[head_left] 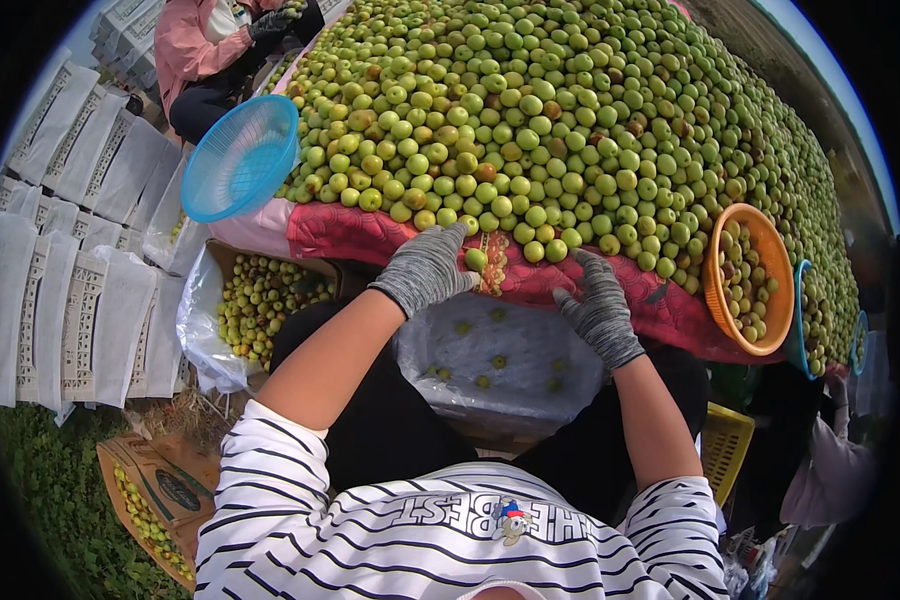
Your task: The person sorts green plums from a large pile on a table into a plastic bag and a blue bowl. They pick individual plums, inspect them, and place them into the bag or bowl while seated at the table.
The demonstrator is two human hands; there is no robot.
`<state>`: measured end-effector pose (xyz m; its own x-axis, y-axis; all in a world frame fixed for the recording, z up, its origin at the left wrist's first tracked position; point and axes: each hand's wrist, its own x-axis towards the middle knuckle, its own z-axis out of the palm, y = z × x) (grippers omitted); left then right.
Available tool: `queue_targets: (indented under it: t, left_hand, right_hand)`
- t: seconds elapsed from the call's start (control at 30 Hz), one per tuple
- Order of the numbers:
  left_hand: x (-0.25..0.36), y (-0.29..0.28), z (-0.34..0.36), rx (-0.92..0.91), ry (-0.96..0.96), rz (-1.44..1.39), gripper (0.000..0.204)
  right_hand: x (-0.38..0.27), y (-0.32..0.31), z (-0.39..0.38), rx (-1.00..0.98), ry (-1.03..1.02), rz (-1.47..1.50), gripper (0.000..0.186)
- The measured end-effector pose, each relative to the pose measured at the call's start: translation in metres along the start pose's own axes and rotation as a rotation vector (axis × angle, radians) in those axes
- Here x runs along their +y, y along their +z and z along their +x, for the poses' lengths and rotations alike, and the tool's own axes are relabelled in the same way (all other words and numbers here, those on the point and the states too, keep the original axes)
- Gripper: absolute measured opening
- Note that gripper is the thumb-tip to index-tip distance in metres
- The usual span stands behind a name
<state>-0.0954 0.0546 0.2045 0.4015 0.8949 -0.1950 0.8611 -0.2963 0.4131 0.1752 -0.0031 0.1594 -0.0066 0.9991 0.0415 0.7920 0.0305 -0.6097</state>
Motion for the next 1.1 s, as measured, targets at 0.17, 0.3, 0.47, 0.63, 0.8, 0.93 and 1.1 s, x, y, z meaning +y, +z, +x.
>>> queue_targets:
  t: [0.17, 0.3, 0.47, 0.63, 0.8, 0.93, 1.1]
  left_hand:
    - [0.011, 0.057, 0.045, 0.055, -0.144, -0.201, 0.105]
    - [0.007, 0.072, 0.073, 0.067, 0.034, -0.415, 0.109]
    - [0.001, 0.069, 0.087, -0.124, 0.133, -0.677, 0.109]
    - [-0.005, 0.062, 0.094, -0.094, 0.206, -0.718, 0.103]
    - [-0.002, 0.068, 0.081, -0.085, 0.223, -0.758, 0.103]
    - [0.005, 0.077, 0.050, -0.173, 0.233, -0.897, 0.099]
    - [0.002, 0.094, 0.010, -0.287, 0.162, -0.774, 0.096]
  right_hand:
    - [0.009, 0.025, 0.049, -0.082, 0.154, 0.136, 0.089]
    - [0.016, 0.028, 0.067, -0.310, 0.367, 0.672, 0.097]
    - [0.019, 0.026, 0.078, -0.340, 0.223, 1.113, 0.095]
    - [0.012, 0.023, 0.085, -0.474, 0.296, 1.223, 0.097]
    - [0.001, 0.026, 0.069, -0.440, 0.464, 1.315, 0.081]
    - [-0.010, 0.029, 0.039, -0.428, 0.401, 1.343, 0.076]
    - [-0.012, 0.050, -0.016, -0.454, 0.519, 1.620, 0.061]
